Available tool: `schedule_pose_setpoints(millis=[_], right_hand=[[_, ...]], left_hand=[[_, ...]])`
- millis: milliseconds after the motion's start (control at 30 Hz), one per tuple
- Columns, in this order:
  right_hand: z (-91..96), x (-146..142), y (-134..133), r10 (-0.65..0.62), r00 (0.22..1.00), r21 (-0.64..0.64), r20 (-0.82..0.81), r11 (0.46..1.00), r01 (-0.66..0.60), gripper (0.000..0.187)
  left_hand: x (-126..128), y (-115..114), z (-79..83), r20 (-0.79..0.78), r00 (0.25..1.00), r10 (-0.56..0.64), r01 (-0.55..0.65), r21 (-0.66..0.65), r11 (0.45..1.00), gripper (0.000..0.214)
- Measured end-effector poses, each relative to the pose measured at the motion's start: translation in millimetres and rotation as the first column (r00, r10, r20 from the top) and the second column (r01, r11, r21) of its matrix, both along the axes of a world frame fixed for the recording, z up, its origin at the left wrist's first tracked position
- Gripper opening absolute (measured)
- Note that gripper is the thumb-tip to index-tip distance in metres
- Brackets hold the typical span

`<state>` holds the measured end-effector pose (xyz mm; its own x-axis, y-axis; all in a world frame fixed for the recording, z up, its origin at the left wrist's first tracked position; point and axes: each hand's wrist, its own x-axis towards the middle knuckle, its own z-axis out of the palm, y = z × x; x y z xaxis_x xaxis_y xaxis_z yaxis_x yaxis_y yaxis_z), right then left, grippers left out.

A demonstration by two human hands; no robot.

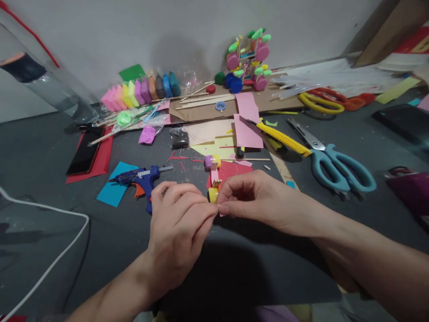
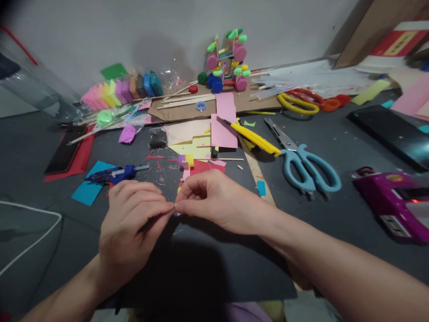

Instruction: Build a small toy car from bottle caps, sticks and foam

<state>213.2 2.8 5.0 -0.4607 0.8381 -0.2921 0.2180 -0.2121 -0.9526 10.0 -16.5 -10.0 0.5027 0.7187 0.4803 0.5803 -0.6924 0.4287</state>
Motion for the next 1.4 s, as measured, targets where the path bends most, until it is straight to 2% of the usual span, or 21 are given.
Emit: schedule_pose_setpoints(millis=[133, 367, 567, 800, 1033, 1167, 1300, 1400], right_hand=[[3.0, 0, -2, -0.030, 0.999, 0.075, 0.032, 0.997, 0.028, 0.025], [3.4, -2, -9, -0.068, 0.991, 0.225, 0.114, 0.973, 0.040, 0.013], [-1.3, -2, -12, -0.081, 0.983, 0.260, 0.166, 0.965, 0.035, 0.010], [-0.9, -3, -11, -0.072, 0.983, 0.248, 0.171, 0.968, 0.028, 0.013], [2.3, -1, -9, -0.045, 0.970, 0.287, 0.239, 0.958, -0.026, 0.016], [3.4, 0, -8, -0.026, 0.966, 0.300, 0.258, 0.953, -0.054, 0.021], [2.6, 1, -7, -0.016, 0.978, 0.243, 0.208, 0.969, -0.036, 0.021], [0.4, 1, -6, -0.036, 0.989, 0.180, 0.141, 0.984, 0.010, 0.019]], left_hand=[[1, 2, 2.1, 0.050, 0.999, -0.005, 0.010, -0.106, 0.994, 0.008], [1, 4, 2.4, 0.119, 0.993, -0.025, 0.057, -0.268, 0.962, 0.013], [0, 3, 1.1, 0.122, 0.993, -0.006, 0.045, -0.318, 0.947, 0.014], [0, 4, -0.8, 0.134, 0.991, 0.007, 0.031, -0.279, 0.960, 0.013], [1, 2, 1.3, 0.073, 0.997, -0.005, 0.014, -0.120, 0.993, 0.013], [1, 2, 1.3, 0.072, 0.997, -0.016, 0.023, -0.098, 0.995, 0.012], [0, 3, 1.2, 0.081, 0.996, -0.048, 0.055, -0.089, 0.994, 0.017], [-2, 2, 1.6, 0.035, 0.999, -0.028, 0.030, -0.040, 0.999, 0.018]])
